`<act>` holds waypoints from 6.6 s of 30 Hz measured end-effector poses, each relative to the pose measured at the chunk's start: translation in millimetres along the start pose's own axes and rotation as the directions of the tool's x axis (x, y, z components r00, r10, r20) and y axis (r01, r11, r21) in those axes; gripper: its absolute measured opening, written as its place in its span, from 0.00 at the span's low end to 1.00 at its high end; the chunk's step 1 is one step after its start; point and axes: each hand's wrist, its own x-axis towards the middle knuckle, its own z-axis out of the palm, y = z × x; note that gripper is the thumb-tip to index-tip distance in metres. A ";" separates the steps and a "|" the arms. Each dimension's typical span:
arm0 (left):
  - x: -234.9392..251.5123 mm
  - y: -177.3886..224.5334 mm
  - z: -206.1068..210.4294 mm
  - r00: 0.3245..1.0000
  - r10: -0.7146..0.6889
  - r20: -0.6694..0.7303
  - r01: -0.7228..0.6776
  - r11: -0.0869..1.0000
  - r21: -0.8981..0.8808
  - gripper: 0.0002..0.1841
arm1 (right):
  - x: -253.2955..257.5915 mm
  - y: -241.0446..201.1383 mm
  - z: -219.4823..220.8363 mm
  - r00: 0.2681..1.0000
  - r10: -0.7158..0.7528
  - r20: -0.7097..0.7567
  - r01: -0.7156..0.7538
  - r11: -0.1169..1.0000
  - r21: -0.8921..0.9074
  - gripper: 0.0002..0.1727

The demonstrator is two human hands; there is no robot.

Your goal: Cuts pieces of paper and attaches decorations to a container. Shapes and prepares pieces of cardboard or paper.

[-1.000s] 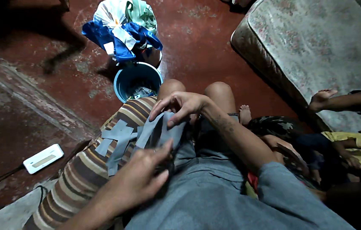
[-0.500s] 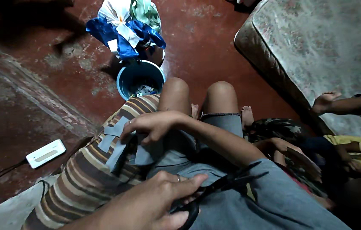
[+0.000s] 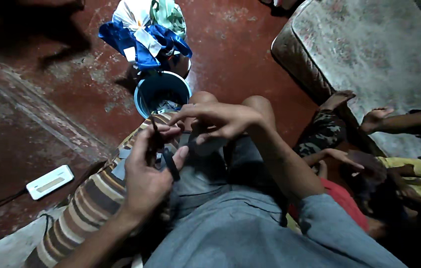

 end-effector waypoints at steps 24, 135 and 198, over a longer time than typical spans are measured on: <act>40.4 -17.1 17.3 0.938 -0.300 0.174 0.320 0.942 -0.104 0.24 | -51.8 -7.5 -3.3 0.969 0.074 -0.236 -0.024 0.977 0.210 0.19; -1.8 -55.2 -25.9 0.761 -0.254 0.597 0.215 0.967 0.137 0.28 | -47.1 -1.1 -35.6 0.947 0.092 -0.309 -0.033 0.981 0.191 0.22; 3.6 -51.9 -20.1 0.780 -0.170 0.602 0.124 0.985 0.117 0.30 | -33.5 -14.7 -29.6 0.970 0.028 -0.243 -0.023 0.999 0.023 0.22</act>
